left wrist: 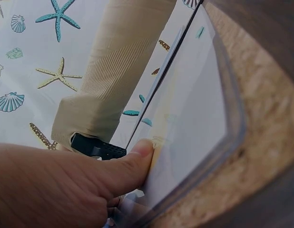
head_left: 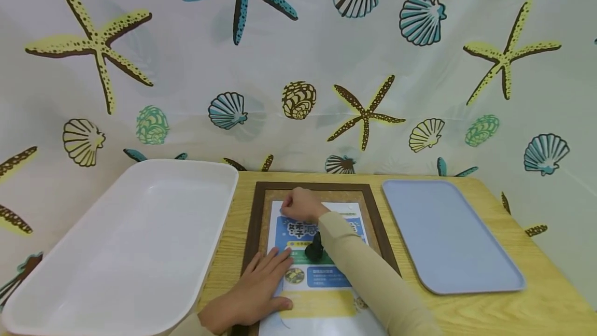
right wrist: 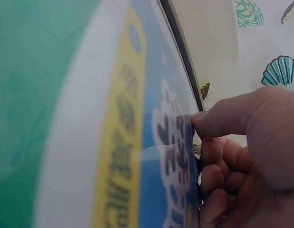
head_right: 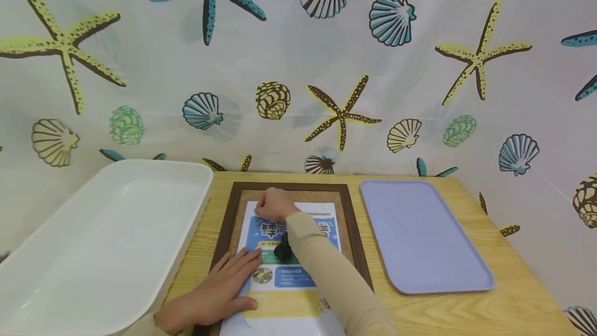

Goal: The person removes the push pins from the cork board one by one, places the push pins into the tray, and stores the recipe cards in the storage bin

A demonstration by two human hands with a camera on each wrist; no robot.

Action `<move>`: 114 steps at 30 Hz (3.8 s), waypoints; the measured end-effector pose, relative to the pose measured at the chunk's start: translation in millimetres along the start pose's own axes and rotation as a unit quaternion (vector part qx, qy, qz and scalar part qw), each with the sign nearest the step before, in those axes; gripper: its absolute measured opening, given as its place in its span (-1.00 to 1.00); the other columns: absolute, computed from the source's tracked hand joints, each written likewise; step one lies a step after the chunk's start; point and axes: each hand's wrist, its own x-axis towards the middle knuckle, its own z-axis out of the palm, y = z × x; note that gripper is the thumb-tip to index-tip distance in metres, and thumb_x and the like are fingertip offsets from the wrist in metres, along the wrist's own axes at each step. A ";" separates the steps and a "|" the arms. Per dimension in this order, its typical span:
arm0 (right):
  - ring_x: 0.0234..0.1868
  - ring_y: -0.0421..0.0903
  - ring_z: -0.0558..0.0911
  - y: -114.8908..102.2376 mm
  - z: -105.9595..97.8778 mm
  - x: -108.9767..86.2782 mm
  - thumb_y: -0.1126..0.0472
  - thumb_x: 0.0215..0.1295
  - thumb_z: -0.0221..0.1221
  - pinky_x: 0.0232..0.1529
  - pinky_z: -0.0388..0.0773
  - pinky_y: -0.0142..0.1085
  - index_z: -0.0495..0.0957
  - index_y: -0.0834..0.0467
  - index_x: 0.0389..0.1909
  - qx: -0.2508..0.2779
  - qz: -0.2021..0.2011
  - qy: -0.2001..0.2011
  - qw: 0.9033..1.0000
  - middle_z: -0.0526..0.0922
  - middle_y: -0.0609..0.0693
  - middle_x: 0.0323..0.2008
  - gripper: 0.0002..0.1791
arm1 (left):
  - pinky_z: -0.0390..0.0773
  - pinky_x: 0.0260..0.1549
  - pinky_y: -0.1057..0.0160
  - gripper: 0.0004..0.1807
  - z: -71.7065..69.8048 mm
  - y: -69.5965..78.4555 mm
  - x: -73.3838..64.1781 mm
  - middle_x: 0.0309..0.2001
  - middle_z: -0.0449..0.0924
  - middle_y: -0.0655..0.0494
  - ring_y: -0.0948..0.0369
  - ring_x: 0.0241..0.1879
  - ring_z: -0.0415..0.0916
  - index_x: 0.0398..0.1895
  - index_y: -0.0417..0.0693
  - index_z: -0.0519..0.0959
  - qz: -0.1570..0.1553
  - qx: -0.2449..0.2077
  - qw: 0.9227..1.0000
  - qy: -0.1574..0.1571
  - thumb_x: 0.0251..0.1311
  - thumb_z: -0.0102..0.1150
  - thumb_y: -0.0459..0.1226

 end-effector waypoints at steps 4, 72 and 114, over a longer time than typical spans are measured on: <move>-0.51 -0.26 0.50 2.6 2.8 1.1 0.18 0.25 0.20 -0.34 0.49 -0.42 0.69 0.18 -0.32 0.008 0.004 0.008 1.000 0.69 -0.03 -0.44 -0.84 | -0.19 0.35 -0.34 -0.14 -0.2 -0.5 0.1 0.51 -0.01 -0.15 -0.21 0.49 -0.17 0.43 -0.27 0.15 0.003 -0.010 1.000 -0.001 0.24 0.14 0.08; -0.53 -0.25 0.48 3.0 7.2 -6.8 0.22 0.30 0.13 -0.34 0.48 -0.41 0.66 0.17 -0.32 0.020 0.005 0.031 0.999 0.65 -0.04 -0.46 -0.85 | -0.18 0.32 -0.39 -0.11 0.6 -0.8 0.5 0.50 0.01 -0.15 -0.21 0.49 -0.16 0.43 -0.26 0.16 0.006 -0.009 1.000 0.003 0.23 0.07 0.16; -0.61 -0.25 0.41 6.2 9.8 -6.4 0.24 0.32 0.08 -0.44 0.37 -0.43 0.62 0.18 -0.41 0.019 -0.021 0.027 0.999 0.54 -0.08 -0.58 -0.82 | -0.13 0.30 -0.40 -0.13 0.3 -2.2 -1.9 0.49 0.03 -0.18 -0.24 0.47 -0.11 0.43 -0.30 0.16 0.031 0.005 0.999 0.009 0.27 0.06 0.13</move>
